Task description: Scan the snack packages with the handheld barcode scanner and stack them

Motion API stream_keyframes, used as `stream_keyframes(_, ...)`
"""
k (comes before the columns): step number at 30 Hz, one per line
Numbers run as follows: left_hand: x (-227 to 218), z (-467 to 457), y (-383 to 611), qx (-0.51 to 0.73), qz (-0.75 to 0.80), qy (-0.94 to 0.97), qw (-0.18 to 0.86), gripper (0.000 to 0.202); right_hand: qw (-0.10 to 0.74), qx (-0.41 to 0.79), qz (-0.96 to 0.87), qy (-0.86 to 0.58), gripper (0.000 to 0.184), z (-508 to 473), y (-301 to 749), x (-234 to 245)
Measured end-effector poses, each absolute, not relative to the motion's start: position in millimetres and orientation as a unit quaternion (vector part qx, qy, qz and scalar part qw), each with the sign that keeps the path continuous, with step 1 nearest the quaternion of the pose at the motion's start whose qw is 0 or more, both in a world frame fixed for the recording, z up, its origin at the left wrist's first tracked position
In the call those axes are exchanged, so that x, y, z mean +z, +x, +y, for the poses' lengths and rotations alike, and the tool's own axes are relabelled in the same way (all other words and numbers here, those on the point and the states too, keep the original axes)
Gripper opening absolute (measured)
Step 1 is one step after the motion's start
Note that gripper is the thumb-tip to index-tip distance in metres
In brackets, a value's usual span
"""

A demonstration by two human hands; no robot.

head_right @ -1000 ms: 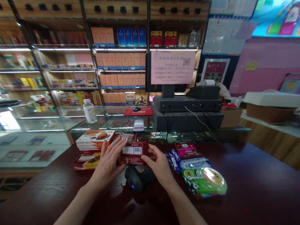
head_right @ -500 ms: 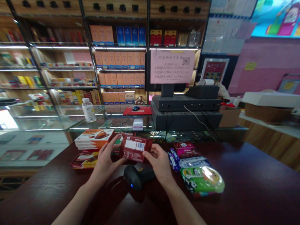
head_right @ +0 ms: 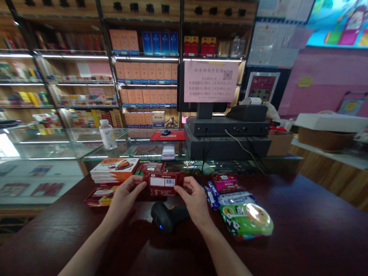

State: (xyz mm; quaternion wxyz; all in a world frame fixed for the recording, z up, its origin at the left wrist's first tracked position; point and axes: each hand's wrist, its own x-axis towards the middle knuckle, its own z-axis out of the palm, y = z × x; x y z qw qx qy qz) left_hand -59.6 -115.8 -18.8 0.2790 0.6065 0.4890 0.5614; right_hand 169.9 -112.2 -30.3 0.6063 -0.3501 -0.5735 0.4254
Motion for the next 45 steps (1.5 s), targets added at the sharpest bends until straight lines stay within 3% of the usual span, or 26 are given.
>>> stream_keyframes(5, -15, -118, -62, 0.562, 0.506, 0.622, 0.202, 0.02, 0.601, 0.379, -0.593, -0.378, 0.022, -113, 174, -30)
stream_keyframes(12, -7, -121, -67, 0.549, 0.51, 0.66, 0.047, 0.018, 0.621, 0.195, -0.646, -0.4, 0.015, -108, 182, -31)
stream_keyframes(15, -7, -123, -67, 0.519, 0.522, 0.676, 0.034, 0.018, 0.587, 0.203, -0.667, -0.411, 0.016, -112, 182, -29)
stream_keyframes(22, -7, -125, -67, 0.516, 0.545, 0.656, 0.086, 0.018, 0.556, 0.311, -0.644, -0.423, 0.017, -114, 177, -30)
stream_keyframes(31, -16, -107, -76, 0.568, 0.516, 0.594, 0.239, 0.028, 0.576, 0.358, -0.608, -0.414, 0.027, -101, 170, -29)
stream_keyframes(36, -8, -98, -84, 0.54, 0.536, 0.602, 0.243, 0.034, 0.577, 0.323, -0.626, -0.413, 0.024, -84, 156, -22)
stream_keyframes(40, 5, -97, -87, 0.489, 0.574, 0.633, 0.176, 0.039, 0.579, 0.31, -0.639, -0.4, 0.024, -66, 142, -24)
stream_keyframes(45, 11, -95, -91, 0.342, 0.609, 0.713, -0.058, 0.052, 0.554, 0.323, -0.662, -0.389, 0.03, -45, 128, -29)
